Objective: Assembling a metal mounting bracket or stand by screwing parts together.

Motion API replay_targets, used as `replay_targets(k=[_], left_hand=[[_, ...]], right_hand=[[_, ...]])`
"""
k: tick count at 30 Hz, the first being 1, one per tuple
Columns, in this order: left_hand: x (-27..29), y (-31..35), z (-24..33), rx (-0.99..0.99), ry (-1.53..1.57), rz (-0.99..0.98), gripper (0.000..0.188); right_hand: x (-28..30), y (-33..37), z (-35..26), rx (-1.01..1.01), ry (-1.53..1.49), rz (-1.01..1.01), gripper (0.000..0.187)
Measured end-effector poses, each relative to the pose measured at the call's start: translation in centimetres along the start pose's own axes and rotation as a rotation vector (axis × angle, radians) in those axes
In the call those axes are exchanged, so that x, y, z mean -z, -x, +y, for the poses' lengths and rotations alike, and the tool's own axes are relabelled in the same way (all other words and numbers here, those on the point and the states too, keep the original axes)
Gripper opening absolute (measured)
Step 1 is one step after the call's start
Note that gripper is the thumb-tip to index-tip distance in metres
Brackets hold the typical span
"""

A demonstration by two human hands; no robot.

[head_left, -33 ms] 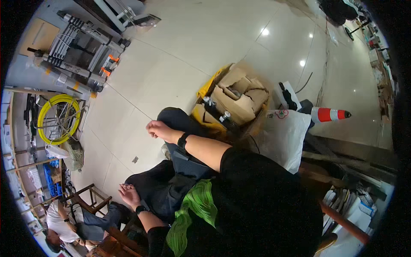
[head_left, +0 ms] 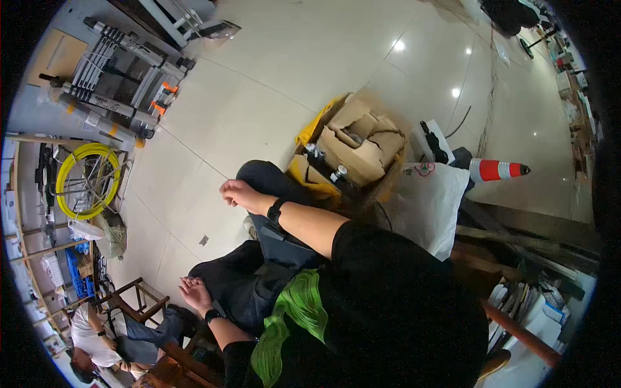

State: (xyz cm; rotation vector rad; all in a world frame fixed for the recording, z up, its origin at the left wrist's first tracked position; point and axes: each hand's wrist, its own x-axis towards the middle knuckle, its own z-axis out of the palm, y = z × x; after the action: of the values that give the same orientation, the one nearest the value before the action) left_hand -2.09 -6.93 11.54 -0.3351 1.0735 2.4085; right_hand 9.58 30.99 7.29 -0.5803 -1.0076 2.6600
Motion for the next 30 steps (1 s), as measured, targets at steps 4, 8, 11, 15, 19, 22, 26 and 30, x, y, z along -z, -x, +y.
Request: replay_targets(k=[4,8,11,15,19,22,26,30], left_hand=[[1.1,-0.4,0.4,0.048,0.026,-0.153,0.035],[3.4,-1.5,1.1,0.028,-0.013,-0.106,0.036],[4.7,-2.3,1.5,0.075,0.010,-0.186,0.040],[4.4,-1.5,1.6,0.049,0.033,-0.157,0.038],[2.1,-1.4,1.3,0.051,0.034,-0.013,0.035],[2.0,-1.5,2.4,0.031,0.010,0.133,0.032],[0.3,-0.3,3.7,-0.021,0.064,0.114,0.029],[-1.1,0.7,4.0,-0.024,0.102,-0.128,0.024]], right_hand=[[0.1,0.6,-1.9,0.027,-0.100,0.060,0.008],[2.3,2.0,-5.3,0.187,-0.292,0.097,0.005],[5.3,5.1,-8.8,0.267,-0.224,0.227,0.005],[8.6,10.7,-12.7,0.136,-0.102,0.402,0.009],[12.5,16.3,-14.2,-0.103,0.478,0.572,0.021],[15.3,18.1,-14.0,-0.193,0.980,0.536,0.028],[16.6,18.5,-13.2,-0.232,1.637,0.411,0.033],[19.4,17.8,-11.2,-0.226,1.674,0.477,0.030]])
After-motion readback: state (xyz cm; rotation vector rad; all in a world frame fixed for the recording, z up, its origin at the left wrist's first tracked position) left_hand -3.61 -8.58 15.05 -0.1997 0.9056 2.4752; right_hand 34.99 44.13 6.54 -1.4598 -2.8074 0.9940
